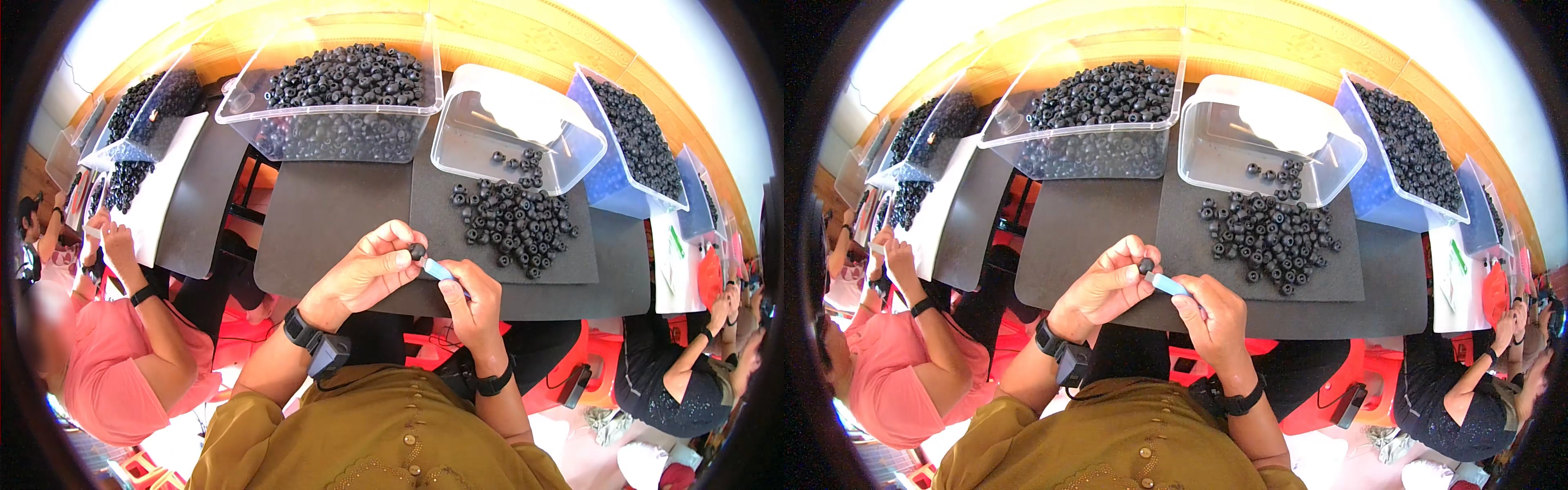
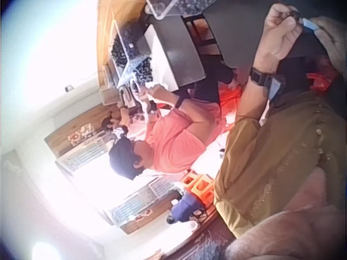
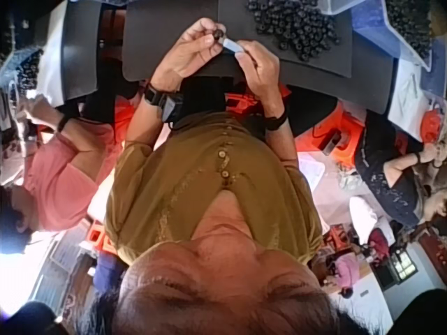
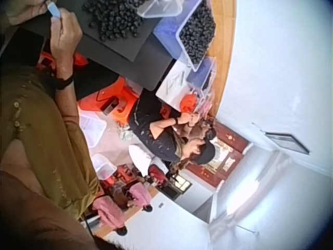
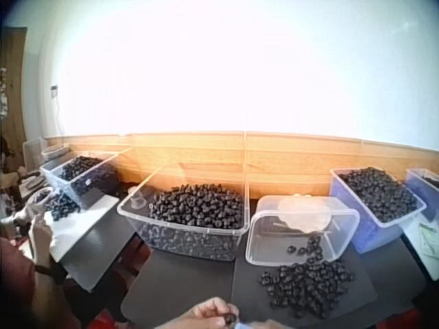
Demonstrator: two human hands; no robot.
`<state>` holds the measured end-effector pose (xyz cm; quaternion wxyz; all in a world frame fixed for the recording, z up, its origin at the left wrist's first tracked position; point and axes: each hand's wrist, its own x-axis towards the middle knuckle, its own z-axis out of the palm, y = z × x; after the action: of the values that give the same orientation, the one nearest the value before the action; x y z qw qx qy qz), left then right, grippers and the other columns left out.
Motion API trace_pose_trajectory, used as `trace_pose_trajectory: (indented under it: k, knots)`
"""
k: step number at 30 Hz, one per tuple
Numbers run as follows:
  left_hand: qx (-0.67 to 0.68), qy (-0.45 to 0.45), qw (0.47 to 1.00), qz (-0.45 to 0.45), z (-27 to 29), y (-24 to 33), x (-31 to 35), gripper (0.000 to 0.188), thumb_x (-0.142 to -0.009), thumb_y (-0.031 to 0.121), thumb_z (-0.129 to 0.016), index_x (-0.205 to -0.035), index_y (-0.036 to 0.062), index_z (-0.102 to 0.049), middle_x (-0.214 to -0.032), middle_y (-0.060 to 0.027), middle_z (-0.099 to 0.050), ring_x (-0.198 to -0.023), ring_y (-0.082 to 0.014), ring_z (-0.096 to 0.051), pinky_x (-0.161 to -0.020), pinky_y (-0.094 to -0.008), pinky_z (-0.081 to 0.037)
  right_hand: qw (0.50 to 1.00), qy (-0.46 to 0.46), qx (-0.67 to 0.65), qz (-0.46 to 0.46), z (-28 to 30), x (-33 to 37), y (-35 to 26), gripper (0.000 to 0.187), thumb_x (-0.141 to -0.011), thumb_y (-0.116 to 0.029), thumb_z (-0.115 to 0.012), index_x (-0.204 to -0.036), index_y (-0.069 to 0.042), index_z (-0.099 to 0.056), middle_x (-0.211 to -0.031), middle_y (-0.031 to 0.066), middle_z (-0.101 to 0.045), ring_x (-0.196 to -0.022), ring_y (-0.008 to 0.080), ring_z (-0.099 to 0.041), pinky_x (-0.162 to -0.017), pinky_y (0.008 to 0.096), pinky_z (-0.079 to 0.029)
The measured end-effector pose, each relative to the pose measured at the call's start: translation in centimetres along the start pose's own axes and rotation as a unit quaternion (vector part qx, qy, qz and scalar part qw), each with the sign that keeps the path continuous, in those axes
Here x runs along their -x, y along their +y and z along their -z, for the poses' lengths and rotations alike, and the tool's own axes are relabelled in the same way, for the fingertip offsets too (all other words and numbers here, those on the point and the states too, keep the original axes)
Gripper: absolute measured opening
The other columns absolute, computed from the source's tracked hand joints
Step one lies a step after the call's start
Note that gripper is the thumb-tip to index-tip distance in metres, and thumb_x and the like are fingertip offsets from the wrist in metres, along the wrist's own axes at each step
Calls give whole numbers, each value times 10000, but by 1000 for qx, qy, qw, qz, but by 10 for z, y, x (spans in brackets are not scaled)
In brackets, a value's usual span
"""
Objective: Sorting and inspecting small black rubber components into bins.
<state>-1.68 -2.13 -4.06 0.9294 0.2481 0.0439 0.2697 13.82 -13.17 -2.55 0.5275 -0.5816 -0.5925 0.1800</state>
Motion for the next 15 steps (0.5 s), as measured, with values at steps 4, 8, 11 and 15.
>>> trace_pose_trajectory:
  k: [4,8,11,15]
  knots:
    - [32,-9,999,21,-1,-1,2,178,-887,67,-602,-1060,79,-561,-1089,-54,-572,-960,-136,-580,-839,-243,-491,1000,13,-2,-3,-2,1,1,169,-868,-163,-596,-935,-13,-634,-644,83,-504,-522,189,-467,-492,297,-361]
    - [71,1,997,28,3,-4,3,191,-899,87,-591,-1087,73,-562,-1089,-58,-577,-956,-139,-580,-835,-235,-493,998,52,-32,-18,-3,0,1,173,-875,-160,-587,-941,-7,-631,-642,80,-499,-528,175,-468,-497,292,-363]
    - [81,10,996,32,4,-5,2,178,-902,90,-587,-1078,74,-564,-1087,-57,-578,-946,-138,-581,-831,-230,-496,999,37,-26,-15,-2,2,2,170,-875,-157,-589,-942,-7,-633,-640,78,-497,-525,168,-465,-496,290,-363]
    - [46,5,999,-2,3,-8,0,167,-894,72,-594,-1058,75,-563,-1085,-56,-576,-939,-129,-577,-833,-235,-492,1000,9,-8,-6,-2,1,0,165,-864,-156,-605,-941,-15,-640,-630,78,-490,-514,173,-460,-487,292,-360]
